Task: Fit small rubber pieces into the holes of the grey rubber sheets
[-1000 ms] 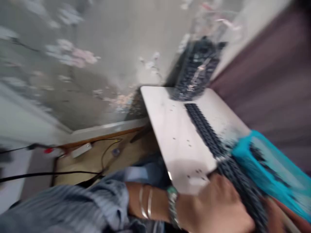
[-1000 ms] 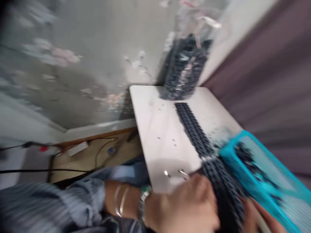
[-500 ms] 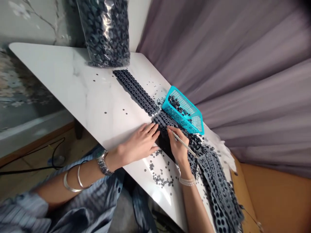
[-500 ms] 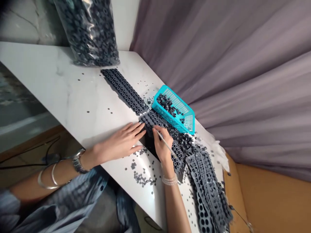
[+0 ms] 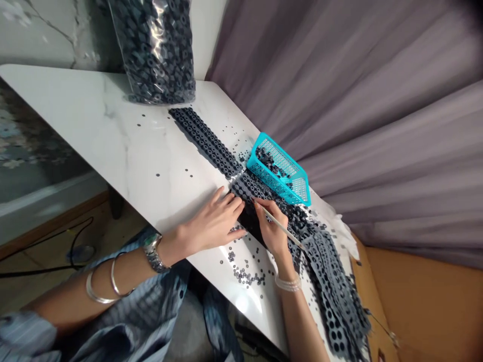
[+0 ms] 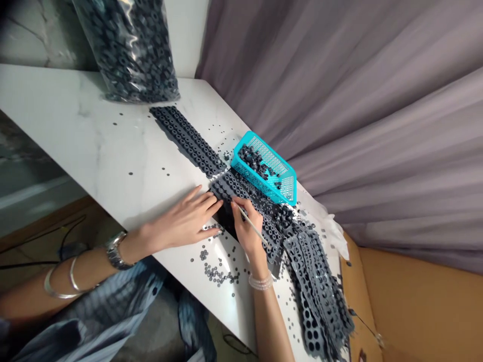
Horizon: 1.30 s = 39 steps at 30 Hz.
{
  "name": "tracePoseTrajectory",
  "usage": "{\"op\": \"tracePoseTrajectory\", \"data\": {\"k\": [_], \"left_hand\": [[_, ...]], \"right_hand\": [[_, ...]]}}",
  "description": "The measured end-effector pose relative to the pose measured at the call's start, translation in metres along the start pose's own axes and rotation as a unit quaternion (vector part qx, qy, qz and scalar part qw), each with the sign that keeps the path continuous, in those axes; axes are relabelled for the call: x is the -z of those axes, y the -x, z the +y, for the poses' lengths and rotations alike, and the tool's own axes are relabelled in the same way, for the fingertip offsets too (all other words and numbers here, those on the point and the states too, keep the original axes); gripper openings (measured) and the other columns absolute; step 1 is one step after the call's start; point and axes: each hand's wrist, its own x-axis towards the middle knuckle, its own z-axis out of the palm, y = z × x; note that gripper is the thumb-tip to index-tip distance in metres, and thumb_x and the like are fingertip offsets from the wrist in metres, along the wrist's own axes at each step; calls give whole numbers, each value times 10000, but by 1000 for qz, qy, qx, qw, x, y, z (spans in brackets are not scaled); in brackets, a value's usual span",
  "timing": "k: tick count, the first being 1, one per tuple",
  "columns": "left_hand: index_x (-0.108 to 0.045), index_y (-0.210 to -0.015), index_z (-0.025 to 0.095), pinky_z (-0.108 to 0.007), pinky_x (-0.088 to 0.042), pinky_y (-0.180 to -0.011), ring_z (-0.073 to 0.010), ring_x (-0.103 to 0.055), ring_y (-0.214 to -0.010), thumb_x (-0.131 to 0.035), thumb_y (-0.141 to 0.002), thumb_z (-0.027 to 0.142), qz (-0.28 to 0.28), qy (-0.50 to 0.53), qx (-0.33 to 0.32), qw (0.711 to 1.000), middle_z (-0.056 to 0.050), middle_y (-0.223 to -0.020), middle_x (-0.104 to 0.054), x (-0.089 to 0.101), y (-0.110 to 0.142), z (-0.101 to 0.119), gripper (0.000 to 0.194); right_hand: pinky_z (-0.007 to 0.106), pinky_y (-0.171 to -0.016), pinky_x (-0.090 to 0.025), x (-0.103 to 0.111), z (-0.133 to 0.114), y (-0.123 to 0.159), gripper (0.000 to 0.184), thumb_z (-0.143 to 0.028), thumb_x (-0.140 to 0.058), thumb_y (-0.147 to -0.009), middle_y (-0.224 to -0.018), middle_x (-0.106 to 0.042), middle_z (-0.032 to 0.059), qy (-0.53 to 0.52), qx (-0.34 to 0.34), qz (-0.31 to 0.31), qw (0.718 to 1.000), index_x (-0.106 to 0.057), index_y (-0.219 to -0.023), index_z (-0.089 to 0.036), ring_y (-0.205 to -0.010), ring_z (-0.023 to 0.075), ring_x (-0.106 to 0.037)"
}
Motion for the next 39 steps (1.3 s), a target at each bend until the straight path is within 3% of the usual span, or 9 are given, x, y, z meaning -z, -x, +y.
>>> {"op": "tracePoseTrajectory", "data": {"k": [3,8,16,26,29,33,36,39], "left_hand": [[-532,-1289,73,-508,-264,-1128,-292,-509,-1194,-433,-955,487,0,-16,20,1000,-155,-1244,-583,0,1,1,541],[-539,-1299,77,-533,-275,-1115,-330,-380,-1340,-403,-964,496,1,-45,17,999,-193,-1421,-475,-7,-1,2,554],[-574,-1270,115,-504,-314,-1083,-306,-436,-1285,-395,-970,489,9,-57,26,998,-165,-1290,-581,-10,-5,2,512],[-555,-1292,83,-513,-309,-1085,-327,-425,-1296,-425,-970,433,-11,-48,35,998,-188,-1331,-548,-6,-4,4,493],[-525,-1326,93,-510,-306,-1087,-315,-424,-1302,-406,-977,416,-11,-36,38,999,-178,-1319,-561,-6,-5,3,491],[-517,-1329,99,-505,-307,-1091,-314,-424,-1308,-423,-969,413,-9,-32,43,999,-175,-1326,-558,-6,-6,4,487],[-514,-1332,105,-517,-315,-1086,-324,-426,-1309,-429,-967,428,-9,-36,47,998,-179,-1336,-555,-6,-5,6,495],[-512,-1337,94,-525,-320,-1081,-332,-428,-1306,-420,-972,436,-14,-43,47,998,-188,-1339,-552,-6,-5,7,509]], "right_hand": [[385,-941,-520,-3,2,-2,175,-315,-551,-926,-1068,-714,72,12,36,-14,999,-664,-1029,-230,-1015,210,-667],[411,-1000,-499,-9,9,-5,143,-294,-551,-922,-1143,-667,84,34,77,-29,996,-670,-985,-246,-1130,219,-616],[447,-1027,-484,-14,17,-9,158,-282,-523,-935,-1189,-650,91,68,100,-36,992,-657,-1011,-249,-1220,235,-552],[468,-1053,-450,-24,19,-18,178,-255,-423,-971,-1106,-647,94,116,169,-58,977,-596,-1007,-242,-1274,246,-466],[496,-1069,-420,-20,23,-22,187,-267,-401,-974,-1128,-624,103,121,144,-1,982,-583,-1012,-246,-1277,254,-452],[522,-1043,-423,-5,37,-23,146,-297,-459,-947,-1104,-619,107,135,53,110,983,-591,-964,-237,-1228,264,-490],[548,-1048,-411,4,42,-20,135,-302,-511,-922,-1125,-641,115,140,24,94,985,-611,-889,-218,-1254,279,-482],[514,-1066,-413,4,33,-17,131,-292,-516,-927,-1174,-654,102,99,50,52,992,-626,-913,-222,-1278,254,-487]]}}
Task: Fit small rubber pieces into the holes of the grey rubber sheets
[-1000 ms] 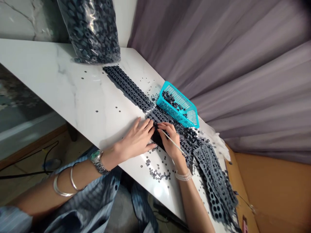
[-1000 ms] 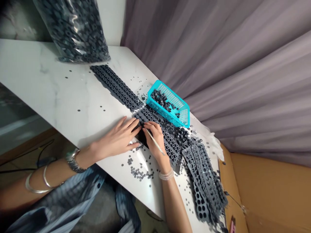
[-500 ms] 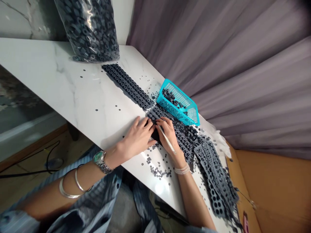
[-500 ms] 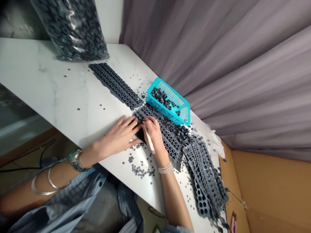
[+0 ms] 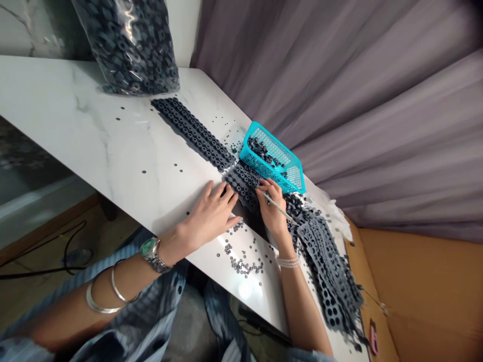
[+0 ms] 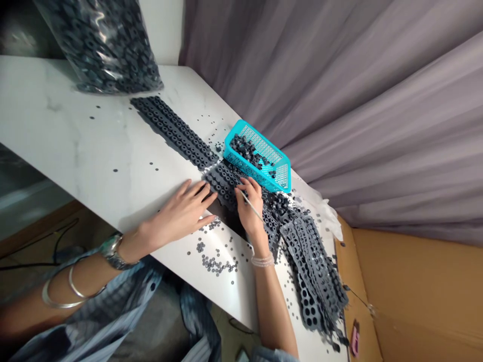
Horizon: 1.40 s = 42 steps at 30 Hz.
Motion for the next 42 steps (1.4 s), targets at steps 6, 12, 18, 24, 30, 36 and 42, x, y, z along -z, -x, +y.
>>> {"op": "tracePoseTrajectory", "data": {"k": [6,12,18,24,30,36,42], "left_hand": [[-528,-1323,80,-525,-309,-1087,-331,-422,-1304,-407,-975,448,7,4,-2,1000,-197,-1330,-551,-1,0,-1,521],[-518,-1337,87,-520,-296,-1097,-329,-406,-1320,-383,-982,456,6,2,0,1000,-190,-1350,-538,-3,0,-1,529],[-517,-1338,84,-518,-271,-1113,-330,-399,-1326,-388,-981,453,6,3,1,1000,-188,-1352,-538,-4,0,0,530],[-540,-1317,85,-516,-290,-1101,-329,-424,-1304,-442,-962,435,-6,6,0,1000,-187,-1334,-552,1,-1,0,508],[-552,-1309,93,-520,-301,-1097,-330,-423,-1314,-434,-967,429,-9,1,0,1000,-182,-1340,-554,3,0,0,494],[-528,-1334,77,-526,-297,-1103,-334,-414,-1324,-434,-963,465,4,5,-6,1000,-194,-1333,-556,0,1,1,545],[-547,-1305,52,-516,-302,-1103,-337,-436,-1303,-451,-953,479,8,5,-20,1000,-199,-1286,-578,1,2,1,561]], "right_hand": [[475,-1058,-437,-9,-17,-1,126,-292,-522,-933,-1179,-671,79,-38,29,-73,996,-634,-955,-237,-1275,233,-509],[464,-1058,-437,-11,-14,0,132,-294,-508,-941,-1183,-669,76,-29,37,-92,995,-625,-974,-243,-1289,231,-499],[459,-1035,-461,-20,-12,-4,136,-269,-474,-951,-1141,-655,94,-9,78,-87,993,-600,-990,-234,-1266,243,-501],[451,-1022,-473,-29,-6,-11,160,-240,-417,-971,-1080,-636,94,13,95,-54,994,-576,-972,-232,-1238,242,-496],[442,-1001,-485,-13,-23,-9,131,-262,-461,-958,-1109,-655,82,13,52,-10,999,-587,-986,-239,-1210,230,-539],[523,-1042,-428,12,-9,-10,127,-285,-513,-929,-1127,-663,100,48,-10,79,996,-622,-947,-223,-1232,264,-522],[486,-1006,-466,7,-11,-10,132,-297,-538,-924,-1139,-678,89,16,14,-2,1000,-650,-960,-235,-1174,248,-572]]}}
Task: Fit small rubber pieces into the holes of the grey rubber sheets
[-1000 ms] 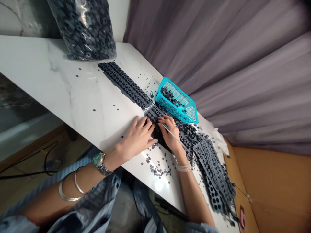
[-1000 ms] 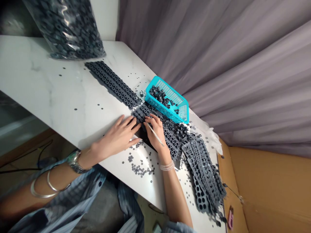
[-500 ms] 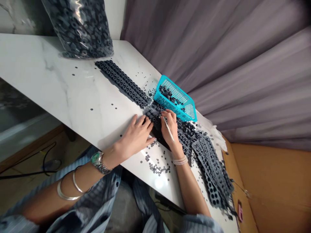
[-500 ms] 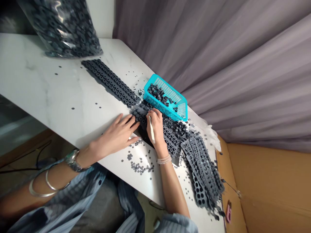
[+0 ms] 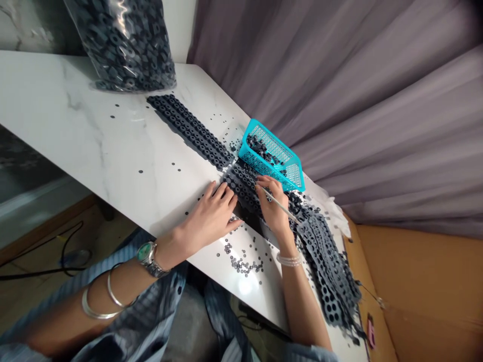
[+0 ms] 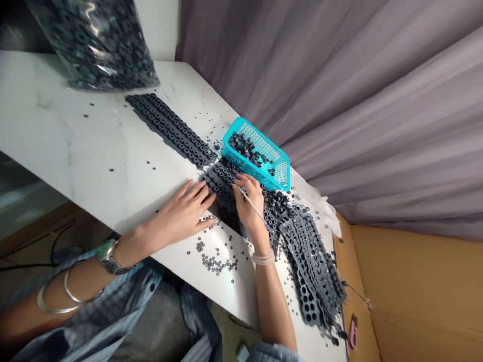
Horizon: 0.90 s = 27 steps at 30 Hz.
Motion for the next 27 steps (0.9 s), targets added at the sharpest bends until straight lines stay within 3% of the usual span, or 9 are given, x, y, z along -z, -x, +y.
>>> {"op": "tracePoseTrajectory", "data": {"k": [6,19,24,27], "left_hand": [[-561,-1283,62,-517,-310,-1094,-334,-451,-1285,-465,-947,480,2,3,4,1000,-196,-1270,-582,-1,1,0,545],[-553,-1292,56,-510,-300,-1097,-337,-449,-1281,-461,-943,494,1,-3,5,1000,-200,-1286,-574,-5,1,1,568],[-568,-1280,69,-501,-301,-1093,-331,-452,-1276,-449,-947,491,-6,3,-3,1000,-188,-1283,-579,-3,0,-1,551],[-567,-1284,73,-494,-311,-1087,-329,-457,-1269,-453,-946,480,-7,4,-6,1000,-184,-1271,-587,-1,0,-1,541]], "right_hand": [[448,-1011,-474,-19,-17,-6,132,-303,-542,-930,-1110,-692,72,-72,43,-89,992,-654,-980,-254,-1180,229,-575],[442,-1007,-478,-28,-12,-5,124,-284,-504,-950,-1133,-665,84,-38,75,-110,990,-612,-994,-241,-1182,228,-561],[428,-1015,-478,-35,-11,-7,180,-263,-418,-972,-1128,-626,110,-5,90,-79,993,-592,-1005,-232,-1204,232,-533],[448,-1032,-464,-28,-5,-8,191,-268,-395,-974,-1135,-608,109,-4,52,-10,999,-582,-1001,-243,-1224,228,-510]]}}
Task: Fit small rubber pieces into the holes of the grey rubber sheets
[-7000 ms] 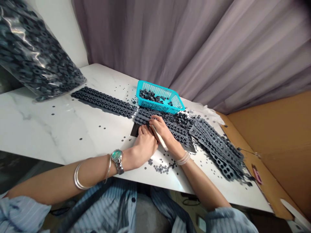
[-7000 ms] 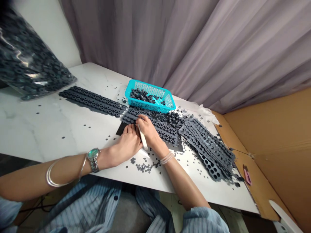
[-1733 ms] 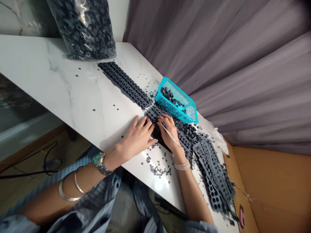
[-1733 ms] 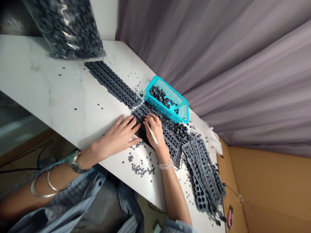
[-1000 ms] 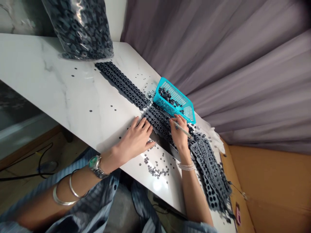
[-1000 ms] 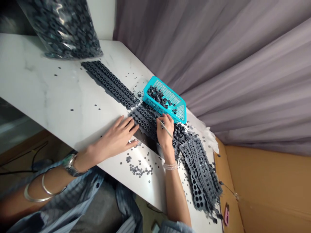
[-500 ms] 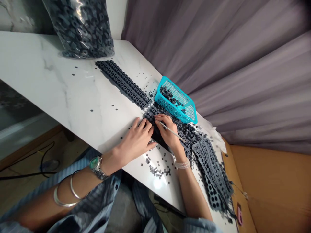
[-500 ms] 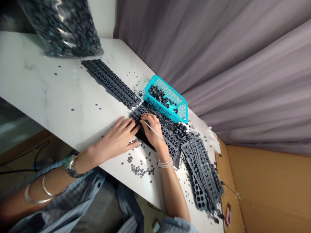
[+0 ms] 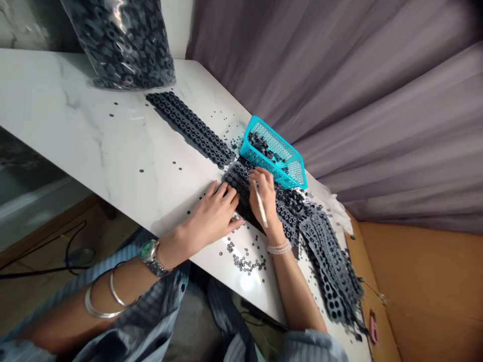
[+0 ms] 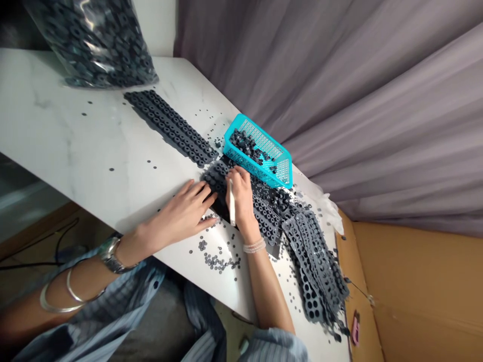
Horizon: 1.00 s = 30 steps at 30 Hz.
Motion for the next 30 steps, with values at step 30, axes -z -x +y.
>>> {"op": "tracePoseTrajectory", "data": {"k": [30], "left_hand": [[-583,-1265,83,-518,-279,-1107,-333,-443,-1277,-477,-929,496,15,3,3,1000,-185,-1269,-585,-5,2,0,543]], "right_hand": [[489,-1030,-439,-2,-13,3,153,-277,-455,-960,-1193,-663,106,11,45,-99,994,-600,-992,-241,-1314,251,-479]]}}
